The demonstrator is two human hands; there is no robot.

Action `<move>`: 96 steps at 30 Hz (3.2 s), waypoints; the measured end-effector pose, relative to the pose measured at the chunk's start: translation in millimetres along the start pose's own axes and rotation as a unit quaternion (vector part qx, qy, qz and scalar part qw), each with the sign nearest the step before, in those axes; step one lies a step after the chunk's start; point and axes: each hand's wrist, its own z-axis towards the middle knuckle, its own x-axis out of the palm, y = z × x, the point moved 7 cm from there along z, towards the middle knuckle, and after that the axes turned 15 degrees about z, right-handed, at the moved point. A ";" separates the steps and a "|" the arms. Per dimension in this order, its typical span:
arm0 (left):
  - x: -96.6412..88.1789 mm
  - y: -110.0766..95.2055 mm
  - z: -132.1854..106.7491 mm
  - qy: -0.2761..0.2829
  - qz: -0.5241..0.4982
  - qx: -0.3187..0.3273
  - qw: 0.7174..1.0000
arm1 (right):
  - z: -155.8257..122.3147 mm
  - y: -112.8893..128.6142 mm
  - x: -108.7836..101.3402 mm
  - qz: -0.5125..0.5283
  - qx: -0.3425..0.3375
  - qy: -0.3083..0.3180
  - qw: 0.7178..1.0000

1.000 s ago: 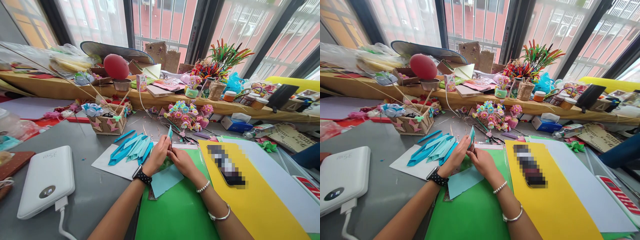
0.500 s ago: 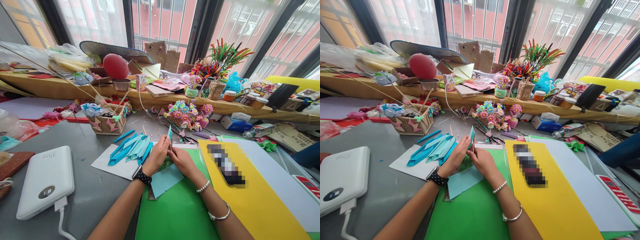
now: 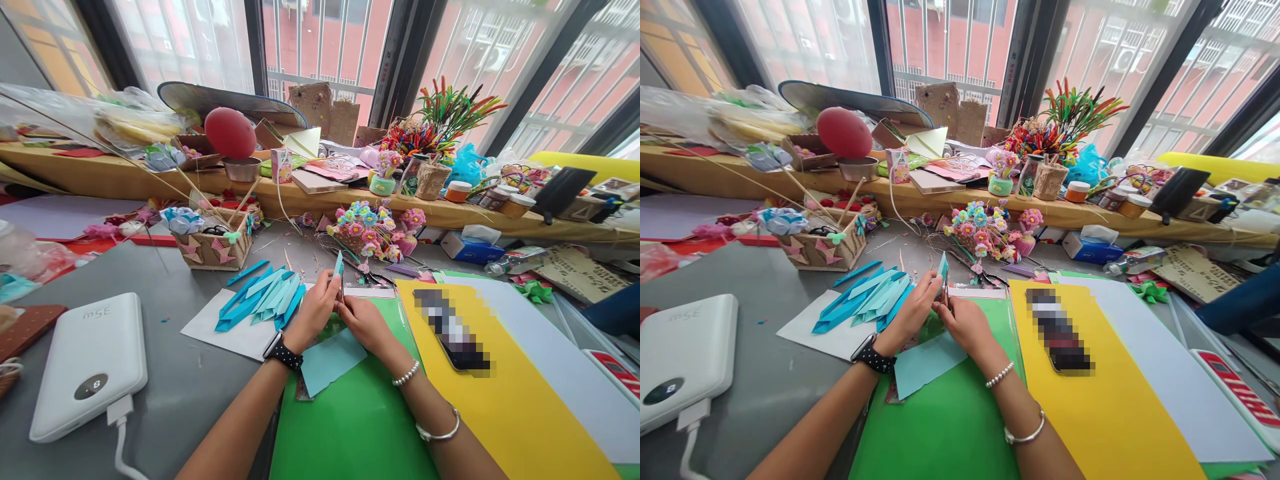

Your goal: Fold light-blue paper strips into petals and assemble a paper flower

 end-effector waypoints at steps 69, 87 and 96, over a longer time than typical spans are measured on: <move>-1.4 0.3 -0.3 0.010 0.000 -0.003 1.000 | 1.7 -3.6 -1.3 0.013 0.020 0.007 1.000; -0.4 2.5 -0.9 0.014 -0.045 -0.015 0.999 | 3.5 -8.0 2.3 0.003 0.011 0.011 1.000; 0.6 4.7 0.3 0.017 -0.075 -0.017 0.997 | 3.8 -9.2 1.2 0.020 -0.005 0.001 1.000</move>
